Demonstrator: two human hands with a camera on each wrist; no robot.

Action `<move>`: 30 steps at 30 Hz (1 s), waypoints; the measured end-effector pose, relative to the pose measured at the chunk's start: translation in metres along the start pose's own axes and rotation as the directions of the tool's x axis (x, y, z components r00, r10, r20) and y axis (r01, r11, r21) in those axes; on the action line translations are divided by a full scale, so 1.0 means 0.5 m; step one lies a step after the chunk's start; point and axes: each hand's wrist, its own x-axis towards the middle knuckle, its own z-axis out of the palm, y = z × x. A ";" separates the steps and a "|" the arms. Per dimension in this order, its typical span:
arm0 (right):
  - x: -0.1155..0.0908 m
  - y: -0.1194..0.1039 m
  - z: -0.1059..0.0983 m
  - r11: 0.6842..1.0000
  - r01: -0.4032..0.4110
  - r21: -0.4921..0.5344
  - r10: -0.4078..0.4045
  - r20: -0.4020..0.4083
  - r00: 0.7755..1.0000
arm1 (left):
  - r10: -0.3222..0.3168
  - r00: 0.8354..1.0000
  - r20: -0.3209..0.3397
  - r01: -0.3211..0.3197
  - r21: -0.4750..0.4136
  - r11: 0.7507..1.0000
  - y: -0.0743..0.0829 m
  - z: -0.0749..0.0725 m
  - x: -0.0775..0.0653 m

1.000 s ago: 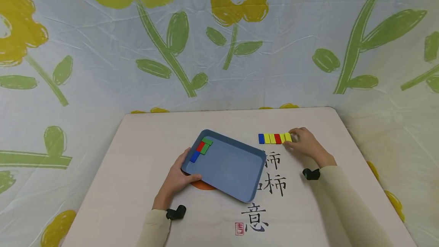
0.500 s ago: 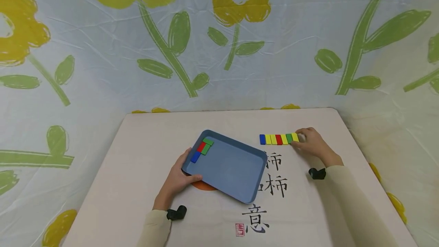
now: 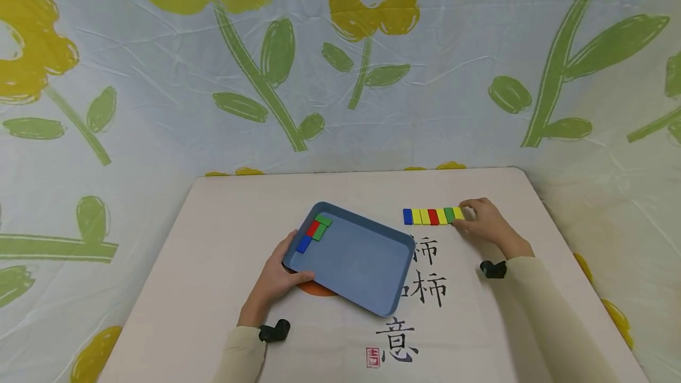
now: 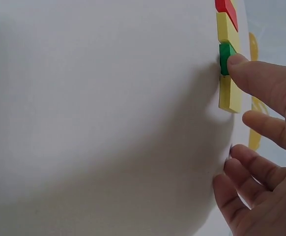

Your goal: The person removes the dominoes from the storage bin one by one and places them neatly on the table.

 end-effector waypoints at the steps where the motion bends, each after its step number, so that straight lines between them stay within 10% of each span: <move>1: 0.000 0.000 0.000 1.000 -0.003 0.001 0.003 0.002 1.000 | 0.001 1.000 0.000 -0.001 0.000 1.000 0.000 0.000 0.000; 14: 0.000 -0.058 -0.003 0.999 0.005 0.034 -0.006 0.012 1.000 | -0.003 1.000 0.002 0.003 0.010 1.000 -0.001 0.001 -0.002; 30: -0.004 -0.235 0.019 0.956 0.252 0.148 -0.258 0.020 0.966 | 0.003 1.000 0.001 -0.003 0.030 1.000 0.002 0.001 -0.001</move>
